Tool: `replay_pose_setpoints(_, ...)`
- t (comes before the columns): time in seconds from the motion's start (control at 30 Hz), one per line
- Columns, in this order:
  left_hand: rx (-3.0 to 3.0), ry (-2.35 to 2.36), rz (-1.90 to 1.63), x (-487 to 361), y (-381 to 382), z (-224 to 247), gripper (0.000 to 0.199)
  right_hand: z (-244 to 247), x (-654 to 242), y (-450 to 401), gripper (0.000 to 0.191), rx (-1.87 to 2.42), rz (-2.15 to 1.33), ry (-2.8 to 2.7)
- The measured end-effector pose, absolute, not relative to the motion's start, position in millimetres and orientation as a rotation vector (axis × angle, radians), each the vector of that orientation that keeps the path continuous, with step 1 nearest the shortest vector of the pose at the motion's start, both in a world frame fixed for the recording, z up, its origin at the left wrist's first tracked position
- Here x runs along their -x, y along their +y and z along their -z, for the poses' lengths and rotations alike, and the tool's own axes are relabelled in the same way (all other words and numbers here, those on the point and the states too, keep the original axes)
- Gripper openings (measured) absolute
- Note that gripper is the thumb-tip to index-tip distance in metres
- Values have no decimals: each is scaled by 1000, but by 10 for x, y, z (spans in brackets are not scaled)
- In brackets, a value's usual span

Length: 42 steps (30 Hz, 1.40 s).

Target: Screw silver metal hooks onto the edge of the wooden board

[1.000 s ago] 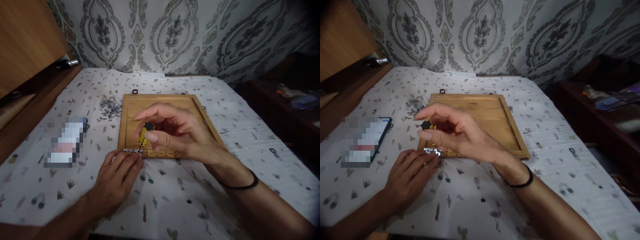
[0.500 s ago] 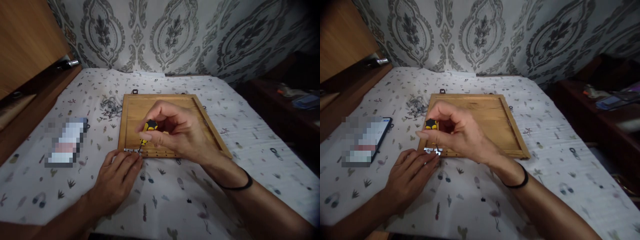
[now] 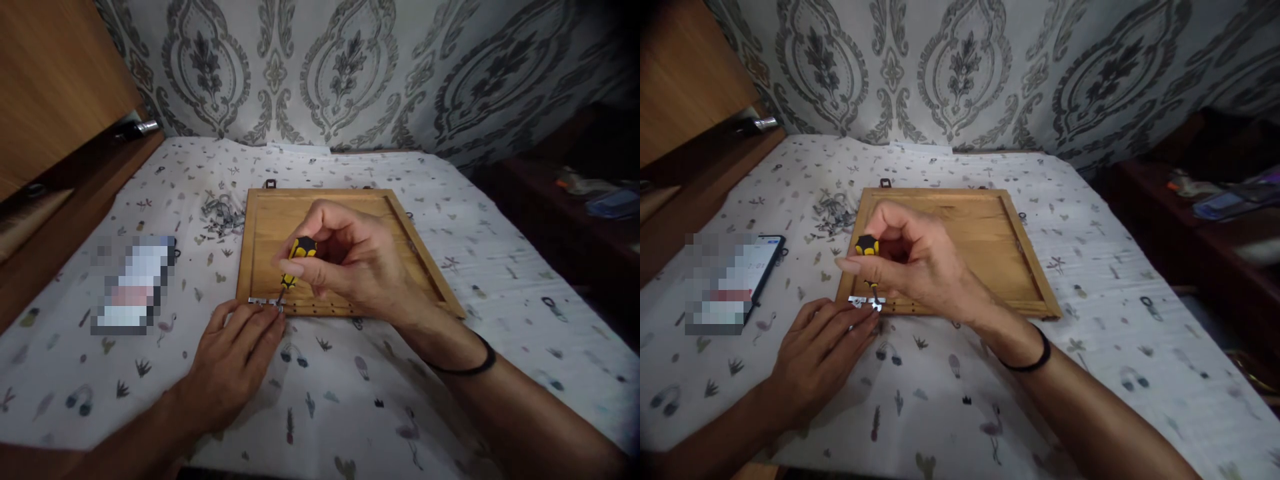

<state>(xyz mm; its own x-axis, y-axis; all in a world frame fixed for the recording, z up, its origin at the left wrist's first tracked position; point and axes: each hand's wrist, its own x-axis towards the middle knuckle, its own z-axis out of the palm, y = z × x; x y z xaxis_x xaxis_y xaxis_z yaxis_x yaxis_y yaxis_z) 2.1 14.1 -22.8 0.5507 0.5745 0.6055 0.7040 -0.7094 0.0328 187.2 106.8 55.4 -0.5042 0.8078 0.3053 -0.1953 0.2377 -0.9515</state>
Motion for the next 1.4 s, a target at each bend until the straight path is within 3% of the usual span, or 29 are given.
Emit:
replay_pose_setpoints(0.17,2563,-1063,883,-24,150,212,24,-581,-1992,1091,17,524,-1499,-1815)
replay_pose_setpoints(0.33,2563,-1065,895,-31,158,203,24,-547,-1951,1081,18,519,-1428,-1765)
replay_pose_setpoints(0.5,2556,-1070,895,-28,155,215,24,-533,-1851,1026,34,646,-1145,-1695)
replay_pose_setpoints(0.8,2632,-1179,919,45,157,127,24,-541,-1900,1003,24,560,-1409,-1631)
replay_pose_setpoints(1.0,2633,-1520,867,306,216,155,45,-525,-1878,999,19,574,-1392,-1610)
replay_pose_setpoints(1.4,2740,-1581,915,341,263,218,38,-485,-1859,1014,21,602,-1352,-1599)
